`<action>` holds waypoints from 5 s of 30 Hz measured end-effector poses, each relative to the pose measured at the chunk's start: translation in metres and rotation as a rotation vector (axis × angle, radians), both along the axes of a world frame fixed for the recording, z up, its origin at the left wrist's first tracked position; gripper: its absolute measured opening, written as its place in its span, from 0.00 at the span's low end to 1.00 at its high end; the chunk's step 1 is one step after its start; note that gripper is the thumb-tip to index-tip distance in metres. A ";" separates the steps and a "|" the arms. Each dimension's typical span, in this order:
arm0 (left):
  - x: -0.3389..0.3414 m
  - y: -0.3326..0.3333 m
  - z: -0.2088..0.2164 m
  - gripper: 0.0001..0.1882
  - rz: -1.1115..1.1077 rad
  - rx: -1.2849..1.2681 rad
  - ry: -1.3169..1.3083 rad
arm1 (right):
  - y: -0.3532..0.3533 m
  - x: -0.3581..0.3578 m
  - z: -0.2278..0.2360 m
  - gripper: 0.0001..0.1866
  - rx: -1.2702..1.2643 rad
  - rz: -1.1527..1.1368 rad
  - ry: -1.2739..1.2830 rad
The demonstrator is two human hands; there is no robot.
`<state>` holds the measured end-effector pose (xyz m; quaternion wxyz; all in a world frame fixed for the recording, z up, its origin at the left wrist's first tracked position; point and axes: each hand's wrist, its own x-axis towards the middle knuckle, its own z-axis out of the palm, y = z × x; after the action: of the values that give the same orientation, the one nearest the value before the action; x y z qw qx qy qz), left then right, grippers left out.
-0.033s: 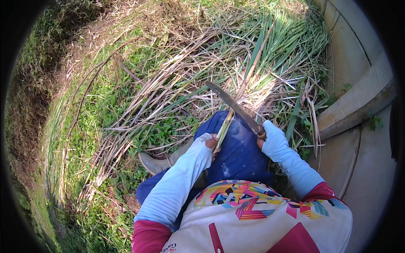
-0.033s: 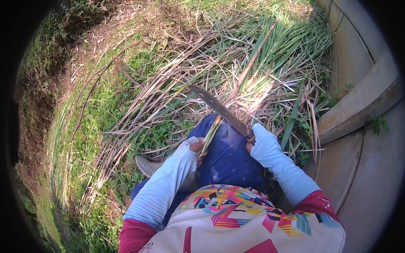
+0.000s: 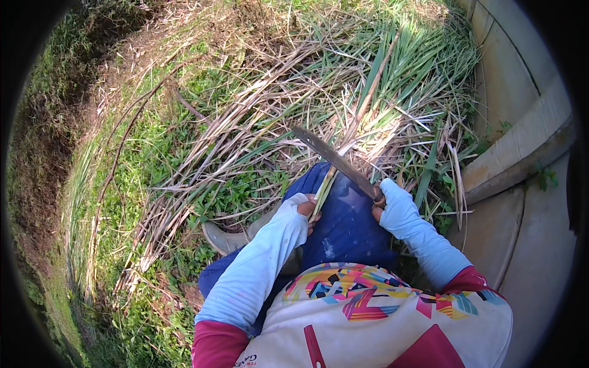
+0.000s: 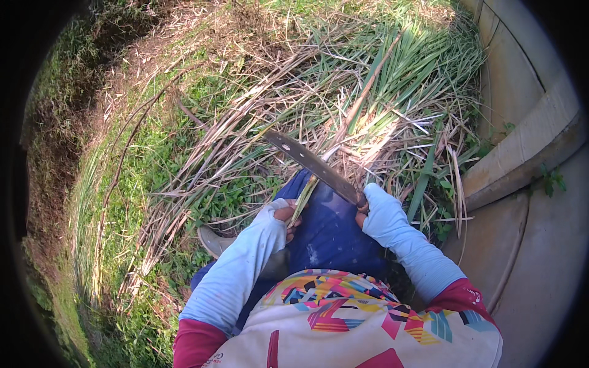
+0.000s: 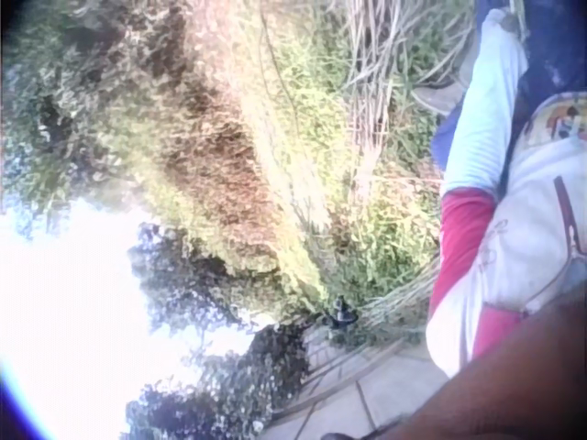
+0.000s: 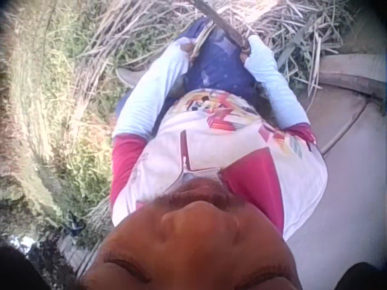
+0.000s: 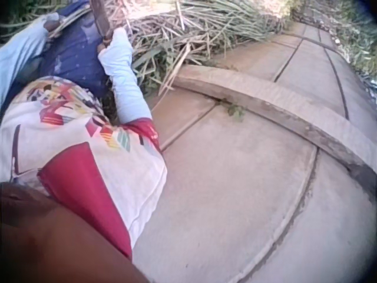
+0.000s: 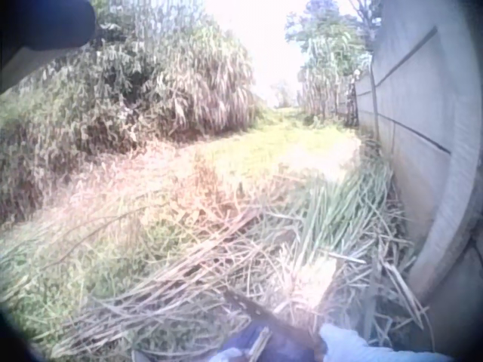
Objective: The person sits on the ground and uses a large knife to strip the outer layers and cut sections of long plant stalks. They hold the stalks with one hand and use the knife with the other to scrape and slice the material, dropping the processed pieces onto a pile on the ground.
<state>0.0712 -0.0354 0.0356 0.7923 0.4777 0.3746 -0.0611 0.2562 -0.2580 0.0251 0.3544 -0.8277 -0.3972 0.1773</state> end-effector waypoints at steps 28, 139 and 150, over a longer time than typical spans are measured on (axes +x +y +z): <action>-0.005 0.045 0.003 0.26 0.118 -0.377 -0.356 | 0.012 -0.001 0.021 0.25 0.247 0.327 -0.073; -0.030 -0.012 0.024 0.15 0.084 0.381 -0.243 | 0.030 0.043 0.037 0.11 -0.246 -0.019 -0.328; -0.039 0.004 0.018 0.12 0.100 0.393 -0.171 | 0.036 0.021 0.029 0.13 -0.179 -0.033 -0.148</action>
<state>0.0319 -0.0313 0.0539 0.7150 0.6072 0.3338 0.0932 0.2776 -0.2218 0.0545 0.2516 -0.8733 -0.3914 0.1445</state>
